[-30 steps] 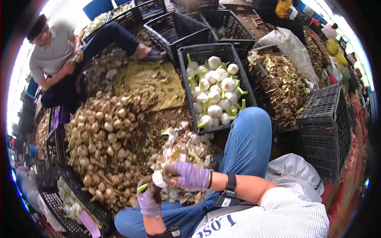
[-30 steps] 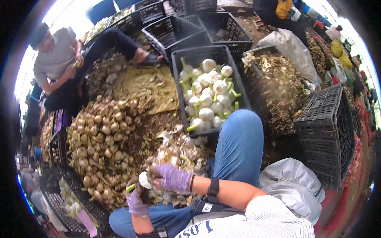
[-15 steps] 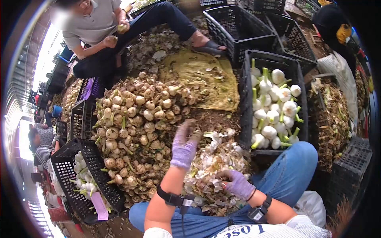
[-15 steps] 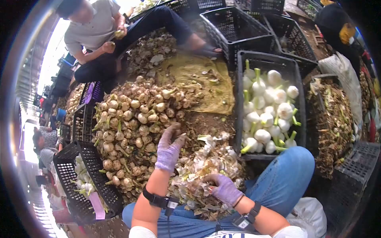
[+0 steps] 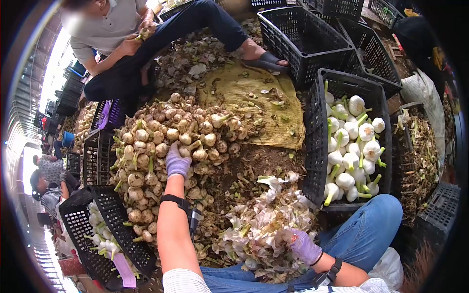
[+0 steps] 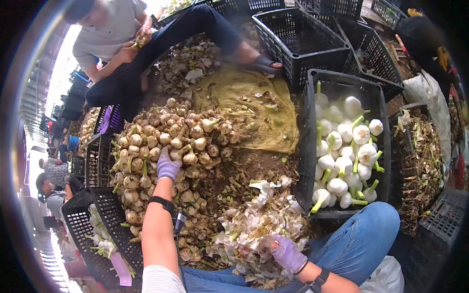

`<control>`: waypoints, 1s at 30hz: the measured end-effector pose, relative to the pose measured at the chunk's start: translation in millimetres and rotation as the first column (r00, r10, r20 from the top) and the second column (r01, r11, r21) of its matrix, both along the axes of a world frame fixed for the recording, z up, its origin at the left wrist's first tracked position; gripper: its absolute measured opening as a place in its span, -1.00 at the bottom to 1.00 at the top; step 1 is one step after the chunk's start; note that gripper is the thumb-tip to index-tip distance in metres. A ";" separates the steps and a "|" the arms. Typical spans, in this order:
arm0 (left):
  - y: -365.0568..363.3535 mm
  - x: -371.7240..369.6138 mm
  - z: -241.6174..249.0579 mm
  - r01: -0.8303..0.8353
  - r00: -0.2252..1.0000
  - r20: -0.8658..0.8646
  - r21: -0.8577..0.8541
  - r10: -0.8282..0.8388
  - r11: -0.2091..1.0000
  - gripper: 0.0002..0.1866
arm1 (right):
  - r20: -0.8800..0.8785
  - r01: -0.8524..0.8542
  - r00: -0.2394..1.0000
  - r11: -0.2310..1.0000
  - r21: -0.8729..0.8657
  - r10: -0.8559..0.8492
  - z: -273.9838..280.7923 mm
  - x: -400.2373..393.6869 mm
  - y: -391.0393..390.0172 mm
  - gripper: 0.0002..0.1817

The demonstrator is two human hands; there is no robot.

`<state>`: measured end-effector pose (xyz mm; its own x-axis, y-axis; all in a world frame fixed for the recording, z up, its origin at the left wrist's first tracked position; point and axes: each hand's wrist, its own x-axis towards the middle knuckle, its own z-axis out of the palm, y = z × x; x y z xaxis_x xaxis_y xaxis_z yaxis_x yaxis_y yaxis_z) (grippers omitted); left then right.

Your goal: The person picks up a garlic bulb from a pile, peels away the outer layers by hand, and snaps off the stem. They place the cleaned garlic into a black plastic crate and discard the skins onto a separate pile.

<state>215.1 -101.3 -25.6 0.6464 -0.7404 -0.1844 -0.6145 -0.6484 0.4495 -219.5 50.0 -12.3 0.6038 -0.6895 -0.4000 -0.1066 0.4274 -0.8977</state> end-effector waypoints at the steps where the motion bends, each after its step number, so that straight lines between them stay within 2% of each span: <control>1: 4.5 5.6 -5.3 0.036 0.999 0.042 -0.035 -0.034 0.999 -0.26 | 0.065 0.036 0.997 0.989 0.144 -0.046 7.9 2.2 -3.6 -0.62; 2: 10.4 5.8 -4.6 0.074 0.994 0.087 -0.070 -0.068 0.995 -0.27 | 0.065 0.039 0.997 0.990 0.134 -0.048 14.8 3.4 -5.7 -0.62; 3: 19.9 -18.3 21.8 0.052 0.991 0.127 -0.064 -0.044 0.997 -0.24 | 0.005 0.006 1.000 0.991 0.130 -0.007 21.9 4.1 -9.0 -0.64; 4: 32.6 -21.9 20.3 0.057 0.991 0.126 -0.076 -0.047 0.995 -0.24 | -0.056 -0.023 0.998 0.991 0.129 0.030 31.6 5.6 -12.5 -0.66; 5: 48.3 -26.0 14.5 0.009 1.000 0.002 -0.188 -0.009 0.982 -0.28 | -0.206 -0.037 0.976 0.986 0.162 0.070 55.4 9.4 -18.7 -0.71; 6: 59.2 -40.9 26.4 -0.052 0.992 -0.129 -0.288 0.015 0.956 -0.32 | -0.211 -0.034 0.975 0.987 0.154 0.066 59.3 11.9 -19.7 -0.71; 7: 77.5 -59.2 36.9 -0.118 0.912 -0.410 -0.335 -0.032 0.935 -0.35 | -0.153 0.035 0.988 0.999 -0.014 -0.036 57.6 13.0 -15.2 -0.69; 8: 94.1 -99.8 76.5 -0.193 0.752 -0.652 -0.356 -0.096 0.914 -0.37 | -0.080 0.116 0.988 0.977 -0.177 -0.132 57.3 15.8 -11.7 -0.66; 10: 153.3 -176.9 125.5 -0.184 0.582 -0.773 -0.426 -0.251 0.886 -0.36 | 0.229 0.274 0.941 0.959 -0.071 -0.251 74.0 29.4 -1.6 -0.59; 12: 191.6 -217.6 135.4 -0.131 0.657 -0.654 -0.590 -0.376 0.796 -0.28 | 0.351 0.176 0.924 0.983 -0.046 -0.149 98.2 32.0 -2.1 -0.56; 14: 218.7 -239.7 140.1 0.153 0.828 -0.278 -0.723 -0.486 0.674 -0.28 | 0.343 0.159 0.925 0.986 0.043 -0.164 107.9 35.3 7.6 -0.56; 15: 226.4 -250.3 152.4 0.303 0.876 -0.034 -0.737 -0.481 0.604 -0.28 | 0.299 0.119 0.947 0.993 0.008 -0.117 128.2 34.7 9.2 -0.58; 16: 236.2 -254.1 160.9 0.423 0.874 0.119 -0.664 -0.471 0.616 -0.29 | 0.299 0.116 0.948 0.993 0.004 -0.112 128.8 34.9 17.1 -0.58; 18: 251.3 -263.0 173.9 0.495 0.855 0.223 -0.619 -0.468 0.610 -0.24 | 0.429 0.200 0.882 0.979 0.038 -0.197 132.1 35.1 28.7 -0.62; 19: 257.2 -266.2 176.3 0.497 0.855 0.228 -0.621 -0.466 0.606 -0.24 | 0.367 0.160 0.912 0.983 0.089 -0.182 137.2 31.8 31.0 -0.65; 22: 271.9 -273.9 181.0 0.475 0.870 0.214 -0.605 -0.443 0.639 -0.25 | 0.429 0.093 0.891 0.985 0.145 -0.148 147.5 24.8 37.0 -0.64; 25: 279.9 -274.9 174.9 0.401 0.894 0.135 -0.669 -0.427 0.626 -0.30 | 0.401 -0.016 0.915 0.992 0.126 -0.036 158.8 12.5 36.7 -0.66; 27: 282.9 -272.3 165.8 0.220 0.869 -0.114 -0.782 -0.481 0.583 -0.28 | 0.390 -0.068 0.920 0.992 0.107 0.021 161.8 7.4 35.7 -0.66; 28: 285.2 -272.0 165.4 0.219 0.870 -0.113 -0.784 -0.480 0.581 -0.28 | 0.410 -0.110 0.909 0.991 0.070 0.072 160.9 5.8 34.3 -0.66; 29: 285.5 -273.5 170.1 -0.046 0.744 -0.458 -0.762 -0.486 0.646 -0.26 | 0.427 -0.153 0.896 0.988 0.031 0.125 159.2 4.6 32.8 -0.66; 30: 286.0 -275.8 174.6 -0.282 0.503 -0.734 -0.638 -0.456 0.716 -0.25 | 0.426 -0.156 0.896 0.987 0.031 0.128 153.5 3.3 31.6 -0.66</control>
